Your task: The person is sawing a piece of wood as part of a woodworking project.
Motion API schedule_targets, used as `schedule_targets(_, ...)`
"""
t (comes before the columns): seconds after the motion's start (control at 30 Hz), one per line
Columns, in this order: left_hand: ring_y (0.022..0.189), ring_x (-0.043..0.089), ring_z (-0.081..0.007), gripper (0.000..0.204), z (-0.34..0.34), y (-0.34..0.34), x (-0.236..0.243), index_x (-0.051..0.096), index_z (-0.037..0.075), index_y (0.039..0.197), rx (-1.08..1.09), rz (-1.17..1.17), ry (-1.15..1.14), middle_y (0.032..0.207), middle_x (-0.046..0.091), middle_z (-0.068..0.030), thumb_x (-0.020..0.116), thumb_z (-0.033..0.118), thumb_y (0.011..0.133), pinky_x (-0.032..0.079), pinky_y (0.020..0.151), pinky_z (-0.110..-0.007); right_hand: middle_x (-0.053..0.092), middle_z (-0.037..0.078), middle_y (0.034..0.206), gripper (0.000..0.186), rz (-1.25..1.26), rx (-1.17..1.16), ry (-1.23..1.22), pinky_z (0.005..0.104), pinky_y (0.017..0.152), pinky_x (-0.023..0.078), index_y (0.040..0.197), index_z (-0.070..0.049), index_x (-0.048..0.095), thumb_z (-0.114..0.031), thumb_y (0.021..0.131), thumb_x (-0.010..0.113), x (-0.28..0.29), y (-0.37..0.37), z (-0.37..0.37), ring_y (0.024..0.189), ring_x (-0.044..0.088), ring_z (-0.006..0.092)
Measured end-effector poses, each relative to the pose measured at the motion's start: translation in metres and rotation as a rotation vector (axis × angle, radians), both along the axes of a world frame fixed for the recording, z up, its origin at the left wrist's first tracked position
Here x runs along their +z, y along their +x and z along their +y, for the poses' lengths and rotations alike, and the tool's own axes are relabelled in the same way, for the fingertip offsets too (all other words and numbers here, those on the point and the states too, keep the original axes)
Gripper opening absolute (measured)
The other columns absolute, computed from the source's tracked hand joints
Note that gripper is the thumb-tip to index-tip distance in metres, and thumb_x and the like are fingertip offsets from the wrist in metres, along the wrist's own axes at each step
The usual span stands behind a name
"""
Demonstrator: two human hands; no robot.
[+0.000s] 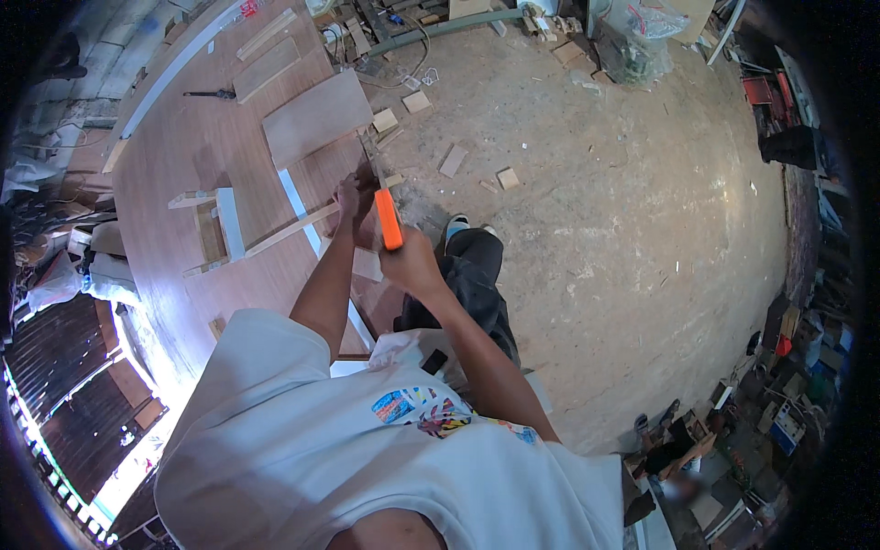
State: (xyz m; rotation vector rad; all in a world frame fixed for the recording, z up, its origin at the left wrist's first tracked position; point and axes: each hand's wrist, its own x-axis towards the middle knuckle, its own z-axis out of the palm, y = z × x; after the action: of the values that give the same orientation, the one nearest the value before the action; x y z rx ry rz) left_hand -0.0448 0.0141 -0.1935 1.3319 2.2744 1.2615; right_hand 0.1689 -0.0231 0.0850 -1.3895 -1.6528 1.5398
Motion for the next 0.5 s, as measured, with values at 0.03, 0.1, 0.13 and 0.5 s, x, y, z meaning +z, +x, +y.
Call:
schedule_targets(0.03,0.089,0.063,-0.0294,0.052,0.008,0.008,0.003,0.069,0.006,0.099,-0.008,-0.008,0.011,0.089,0.070,-0.0122,0.079,0.042,0.063,0.044,0.085,-0.039,0.058,0.015,0.064,0.011,-0.057,-0.004,0.008,0.0345,0.063,0.046,0.076,0.004,0.055,-0.006,0.076,0.061,-0.010,-0.006,0.015,0.062,0.058,0.0198)
schedule_targets(0.1,0.088,0.062,-0.0256,0.048,0.018,0.032,0.018,0.067,0.007,0.100,-0.080,-0.052,-0.192,0.091,0.068,-0.0109,0.078,0.038,0.066,0.045,0.082,-0.037,0.058,0.019,0.066,0.010,-0.019,-0.096,-0.011,0.0361,0.062,0.047,0.076,0.003,0.057,-0.006,0.076,0.061,-0.014,-0.003,0.026,0.061,0.060,0.0275)
schedule_targets(0.13,0.088,0.062,-0.0237,0.046,0.020,0.045,0.026,0.067,0.007,0.101,-0.126,-0.077,-0.303,0.092,0.067,-0.0103,0.078,0.036,0.067,0.045,0.080,-0.036,0.058,0.020,0.067,0.010,-0.059,-0.089,-0.013,0.0370,0.062,0.047,0.077,0.003,0.057,-0.006,0.076,0.061,-0.019,0.006,0.019,0.062,0.061,0.0301)
schedule_targets(0.5,0.083,0.063,-0.0248,0.039,0.008,0.033,0.007,0.068,0.009,0.097,-0.082,0.213,-0.108,0.090,0.068,-0.0083,0.076,0.035,0.069,0.043,0.079,-0.036,0.058,0.022,0.068,0.010,-0.004,-0.044,-0.053,0.0393,0.061,0.047,0.079,0.003,0.056,-0.005,0.075,0.061,0.002,-0.002,0.024,0.067,0.063,0.0376)
